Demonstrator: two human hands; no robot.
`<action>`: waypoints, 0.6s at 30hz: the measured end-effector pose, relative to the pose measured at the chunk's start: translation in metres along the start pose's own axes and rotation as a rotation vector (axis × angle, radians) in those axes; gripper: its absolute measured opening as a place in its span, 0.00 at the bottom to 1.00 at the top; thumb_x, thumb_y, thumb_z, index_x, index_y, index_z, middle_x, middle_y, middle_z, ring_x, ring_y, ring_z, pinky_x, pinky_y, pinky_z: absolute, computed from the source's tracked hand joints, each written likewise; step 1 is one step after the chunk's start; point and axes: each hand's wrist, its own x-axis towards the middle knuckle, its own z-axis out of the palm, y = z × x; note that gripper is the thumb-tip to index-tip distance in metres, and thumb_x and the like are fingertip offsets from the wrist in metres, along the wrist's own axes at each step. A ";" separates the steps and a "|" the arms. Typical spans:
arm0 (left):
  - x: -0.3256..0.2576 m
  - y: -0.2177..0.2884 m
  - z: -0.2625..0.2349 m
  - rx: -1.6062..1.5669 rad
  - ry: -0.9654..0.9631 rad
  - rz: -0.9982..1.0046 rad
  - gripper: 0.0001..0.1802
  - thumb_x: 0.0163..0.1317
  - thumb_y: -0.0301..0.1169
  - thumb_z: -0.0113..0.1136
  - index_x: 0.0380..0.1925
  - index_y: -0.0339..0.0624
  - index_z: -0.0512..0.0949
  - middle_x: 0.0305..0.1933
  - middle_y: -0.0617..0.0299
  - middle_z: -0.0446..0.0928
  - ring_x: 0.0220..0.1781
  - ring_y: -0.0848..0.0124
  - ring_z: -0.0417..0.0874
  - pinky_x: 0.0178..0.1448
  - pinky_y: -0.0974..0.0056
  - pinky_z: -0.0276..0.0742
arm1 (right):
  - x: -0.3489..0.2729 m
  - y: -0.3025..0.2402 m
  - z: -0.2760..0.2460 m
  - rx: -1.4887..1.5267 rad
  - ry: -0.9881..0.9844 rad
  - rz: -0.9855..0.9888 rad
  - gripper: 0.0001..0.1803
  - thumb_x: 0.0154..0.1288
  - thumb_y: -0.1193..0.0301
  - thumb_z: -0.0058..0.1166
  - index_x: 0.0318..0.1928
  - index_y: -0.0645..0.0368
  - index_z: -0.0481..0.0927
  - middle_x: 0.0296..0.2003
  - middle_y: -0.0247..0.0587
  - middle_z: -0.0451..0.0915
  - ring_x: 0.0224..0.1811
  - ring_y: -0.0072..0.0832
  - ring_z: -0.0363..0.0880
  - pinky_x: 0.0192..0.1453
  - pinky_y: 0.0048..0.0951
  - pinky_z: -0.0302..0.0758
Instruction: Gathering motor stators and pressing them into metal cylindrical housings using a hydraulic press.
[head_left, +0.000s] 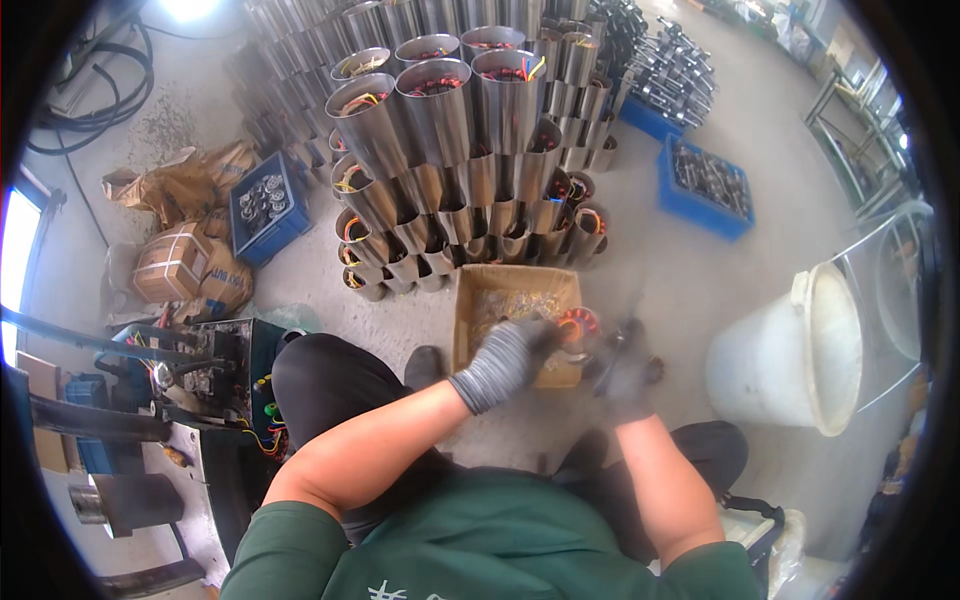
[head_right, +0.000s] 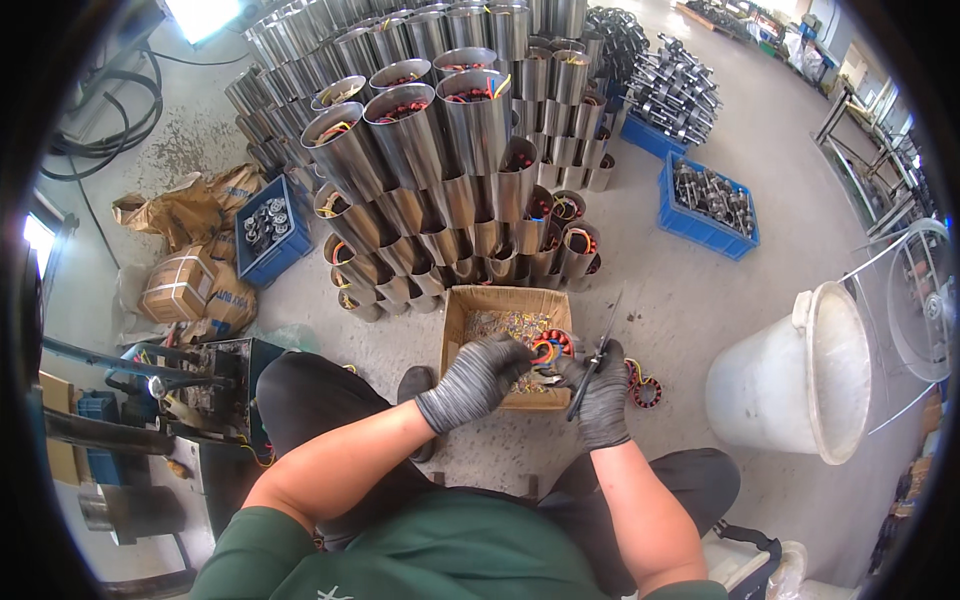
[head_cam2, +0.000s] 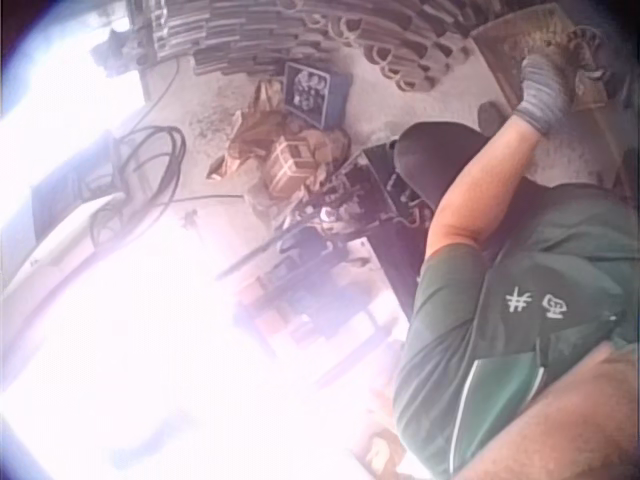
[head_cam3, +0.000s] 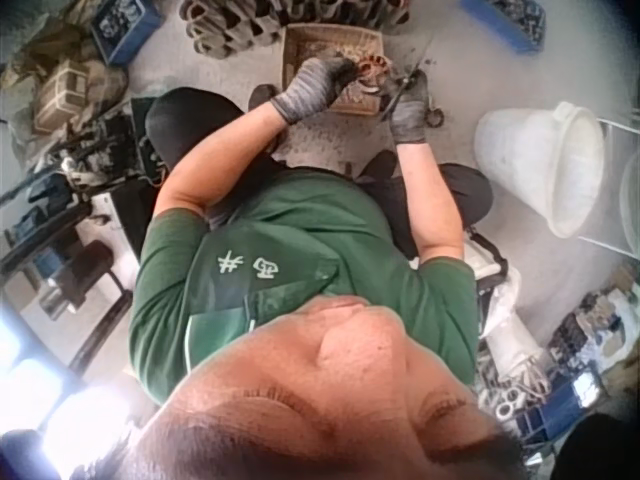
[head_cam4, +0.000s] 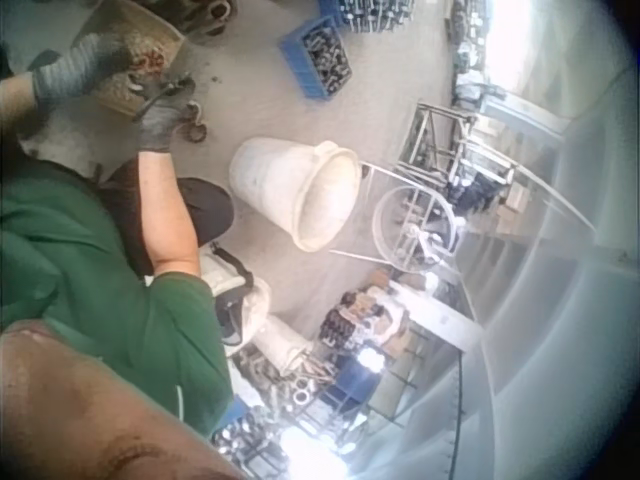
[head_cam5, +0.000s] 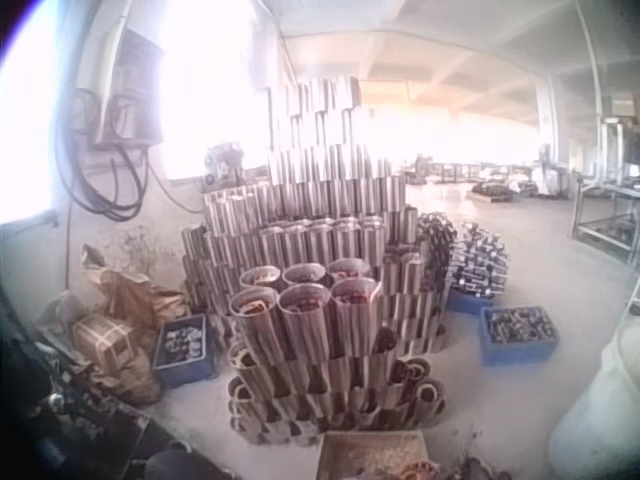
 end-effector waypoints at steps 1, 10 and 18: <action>0.001 -0.010 -0.003 0.005 0.060 -0.017 0.09 0.60 0.24 0.65 0.42 0.39 0.83 0.37 0.46 0.81 0.39 0.48 0.83 0.44 0.53 0.79 | 0.005 0.001 0.002 0.004 -0.002 0.011 0.24 0.55 0.81 0.66 0.48 0.61 0.67 0.33 0.32 0.73 0.29 0.19 0.76 0.32 0.23 0.82; 0.016 -0.062 -0.048 0.129 0.106 -0.200 0.10 0.62 0.27 0.63 0.43 0.38 0.83 0.40 0.45 0.83 0.43 0.51 0.85 0.48 0.53 0.79 | 0.036 -0.028 -0.026 0.229 0.159 -0.047 0.27 0.54 0.88 0.59 0.53 0.54 0.70 0.34 0.37 0.74 0.30 0.31 0.81 0.31 0.34 0.86; 0.006 -0.112 -0.021 -0.147 0.242 -0.478 0.15 0.68 0.30 0.59 0.52 0.37 0.80 0.44 0.51 0.84 0.45 0.63 0.85 0.53 0.59 0.79 | 0.033 -0.023 -0.031 0.407 0.168 0.067 0.23 0.54 0.83 0.64 0.48 0.50 0.73 0.34 0.40 0.82 0.32 0.35 0.86 0.35 0.40 0.89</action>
